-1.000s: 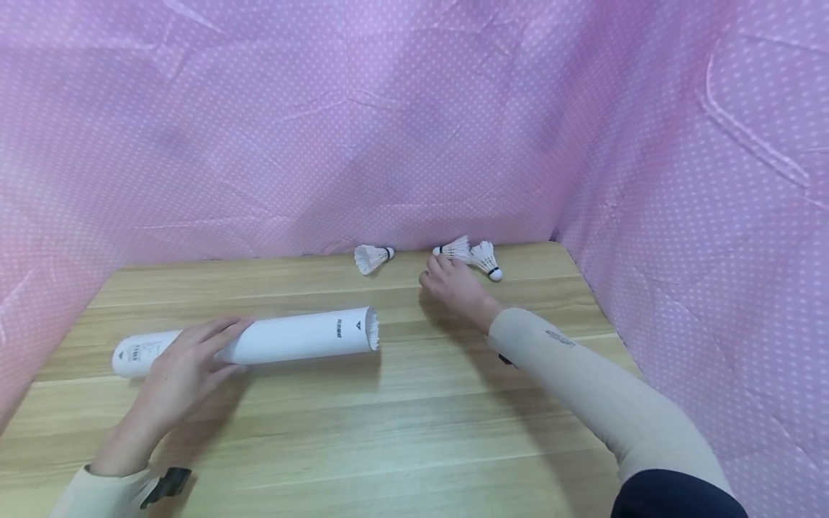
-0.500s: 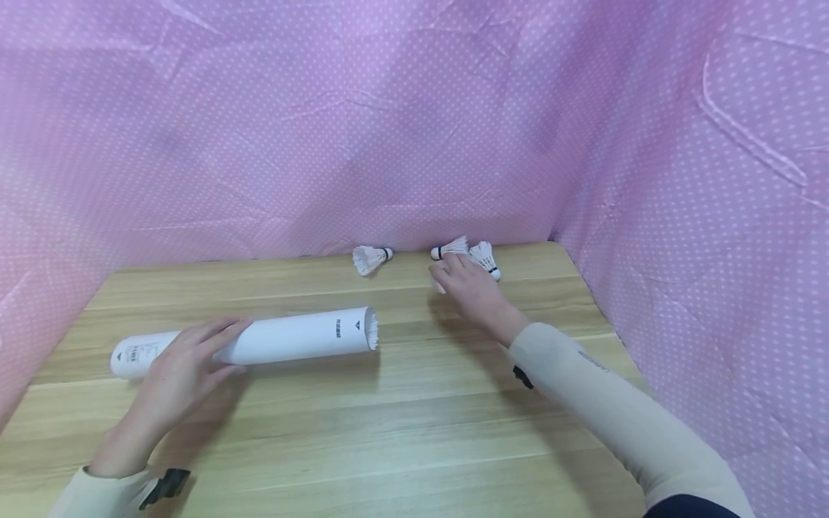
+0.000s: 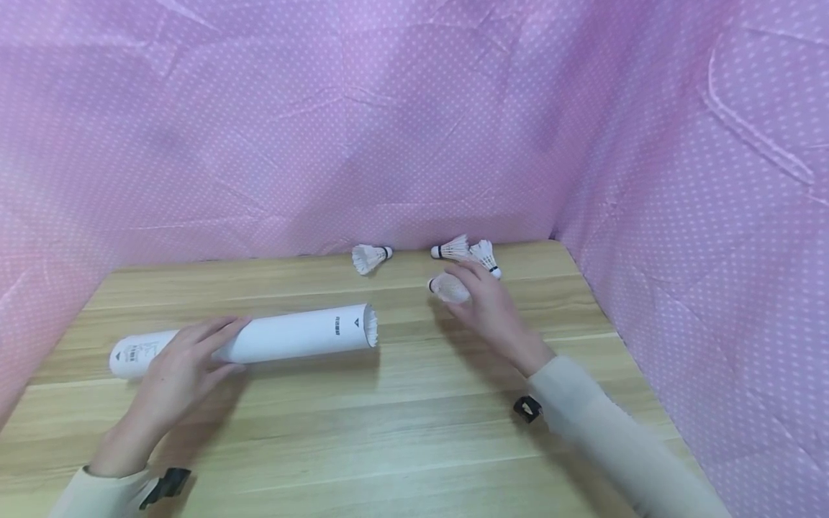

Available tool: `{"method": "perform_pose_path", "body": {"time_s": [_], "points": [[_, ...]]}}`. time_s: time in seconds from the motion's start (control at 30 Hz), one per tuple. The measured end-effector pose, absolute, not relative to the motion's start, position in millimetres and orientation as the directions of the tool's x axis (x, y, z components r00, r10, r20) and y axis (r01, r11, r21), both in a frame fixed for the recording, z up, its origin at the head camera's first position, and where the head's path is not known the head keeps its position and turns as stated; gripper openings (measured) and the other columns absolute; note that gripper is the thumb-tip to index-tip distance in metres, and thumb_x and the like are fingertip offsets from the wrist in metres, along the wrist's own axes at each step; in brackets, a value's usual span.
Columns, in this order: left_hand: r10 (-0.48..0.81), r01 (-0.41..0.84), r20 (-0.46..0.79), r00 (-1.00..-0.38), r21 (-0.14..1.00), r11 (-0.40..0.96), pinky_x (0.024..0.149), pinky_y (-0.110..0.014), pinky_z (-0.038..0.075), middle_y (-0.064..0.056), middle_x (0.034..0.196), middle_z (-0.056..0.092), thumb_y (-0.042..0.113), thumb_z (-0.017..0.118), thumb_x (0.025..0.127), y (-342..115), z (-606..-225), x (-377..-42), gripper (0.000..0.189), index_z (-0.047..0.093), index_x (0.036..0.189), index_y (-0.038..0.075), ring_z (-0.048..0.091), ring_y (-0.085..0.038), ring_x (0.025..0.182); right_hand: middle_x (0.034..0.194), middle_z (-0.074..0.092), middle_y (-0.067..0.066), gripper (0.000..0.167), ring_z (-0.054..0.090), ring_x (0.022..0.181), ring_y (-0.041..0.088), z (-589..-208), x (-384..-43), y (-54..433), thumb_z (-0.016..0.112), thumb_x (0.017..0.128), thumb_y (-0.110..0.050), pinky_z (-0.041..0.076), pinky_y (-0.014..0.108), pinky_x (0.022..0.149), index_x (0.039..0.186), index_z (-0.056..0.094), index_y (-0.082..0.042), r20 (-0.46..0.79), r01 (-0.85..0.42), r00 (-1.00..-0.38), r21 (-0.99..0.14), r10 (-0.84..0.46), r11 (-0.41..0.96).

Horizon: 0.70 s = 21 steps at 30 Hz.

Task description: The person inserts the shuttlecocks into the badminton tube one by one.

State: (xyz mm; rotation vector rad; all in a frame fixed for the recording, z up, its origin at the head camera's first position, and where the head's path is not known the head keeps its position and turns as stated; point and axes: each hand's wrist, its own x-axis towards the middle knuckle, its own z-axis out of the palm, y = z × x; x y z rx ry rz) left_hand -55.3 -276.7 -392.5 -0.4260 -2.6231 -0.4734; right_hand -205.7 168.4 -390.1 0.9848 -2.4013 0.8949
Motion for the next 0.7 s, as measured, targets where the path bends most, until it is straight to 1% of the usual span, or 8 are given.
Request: {"method": "perform_pose_path", "body": {"time_s": [0.13,0.23,0.3,0.4,0.5,0.6,0.7], "points": [[0.213,0.359,0.464,-0.86,0.253,0.898,0.096,-0.056,0.046,-0.013,0.127,0.064,0.002,0.094,0.06,-276,-393,-55,0.086,0.061,0.138,0.015,0.059,-0.04,0.109,0.134,0.059,0.016,0.06,0.057,0.121,0.031,-389,-192,169,0.087,0.076,-0.002,0.059,0.039,0.089,0.131,0.062,-0.002,0.5,-0.637,-0.771,-0.598,-0.395,0.487],[0.213,0.36,0.466,-0.859,0.253,0.898,0.095,-0.055,0.046,-0.013,0.127,0.064,0.003,0.094,0.06,-276,-393,-56,0.087,0.061,0.139,0.015,0.059,-0.04,0.108,0.134,0.059,0.016,0.061,0.057,0.12,0.033,-387,-183,169,0.086,0.077,0.0,0.059,0.038,0.09,0.132,0.061,0.0,0.417,-0.533,-0.841,-0.75,-0.346,0.391],[0.215,0.364,0.469,-0.857,0.254,0.896,0.095,-0.055,0.047,-0.013,0.127,0.064,0.003,0.094,0.06,-276,-394,-57,0.086,0.061,0.139,0.015,0.059,-0.04,0.108,0.134,0.059,0.016,0.061,0.058,0.119,0.035,-387,-178,169,0.085,0.077,0.002,0.058,0.038,0.092,0.132,0.06,0.002,0.365,-0.466,-0.87,-0.827,-0.33,0.314],[0.215,0.362,0.466,-0.858,0.252,0.898,0.096,-0.054,0.046,-0.013,0.127,0.063,0.003,0.094,0.06,-276,-394,-58,0.085,0.061,0.138,0.014,0.059,-0.039,0.109,0.132,0.059,0.02,0.059,0.058,0.119,0.035,-386,-173,167,0.082,0.078,0.007,0.057,0.038,0.094,0.132,0.058,0.006,0.31,-0.386,-0.888,-0.904,-0.34,0.184],[0.213,0.354,0.456,-0.864,0.251,0.901,0.097,-0.053,0.046,-0.013,0.127,0.063,0.002,0.094,0.06,-275,-395,-59,0.085,0.061,0.138,0.014,0.059,-0.038,0.111,0.132,0.059,0.022,0.057,0.059,0.12,0.03,-386,-168,164,0.079,0.08,0.009,0.055,0.038,0.097,0.133,0.056,0.007,0.265,-0.318,-0.892,-0.943,-0.366,0.094],[0.211,0.351,0.451,-0.868,0.254,0.901,0.097,-0.053,0.046,-0.013,0.127,0.063,0.001,0.094,0.06,-275,-395,-59,0.086,0.061,0.139,0.014,0.059,-0.038,0.111,0.132,0.06,0.021,0.058,0.06,0.12,0.022,-387,-163,160,0.078,0.082,0.007,0.053,0.044,0.101,0.135,0.055,0.006,0.22,-0.263,-0.893,-0.963,-0.391,0.057],[0.212,0.357,0.455,-0.865,0.261,0.897,0.096,-0.054,0.046,-0.014,0.127,0.063,0.001,0.094,0.061,-273,-396,-60,0.086,0.061,0.139,0.015,0.059,-0.039,0.11,0.133,0.06,0.021,0.058,0.061,0.119,0.019,-388,-159,155,0.077,0.082,0.007,0.049,0.049,0.104,0.136,0.054,0.006,0.19,-0.228,-0.893,-0.973,-0.408,0.047]]}}
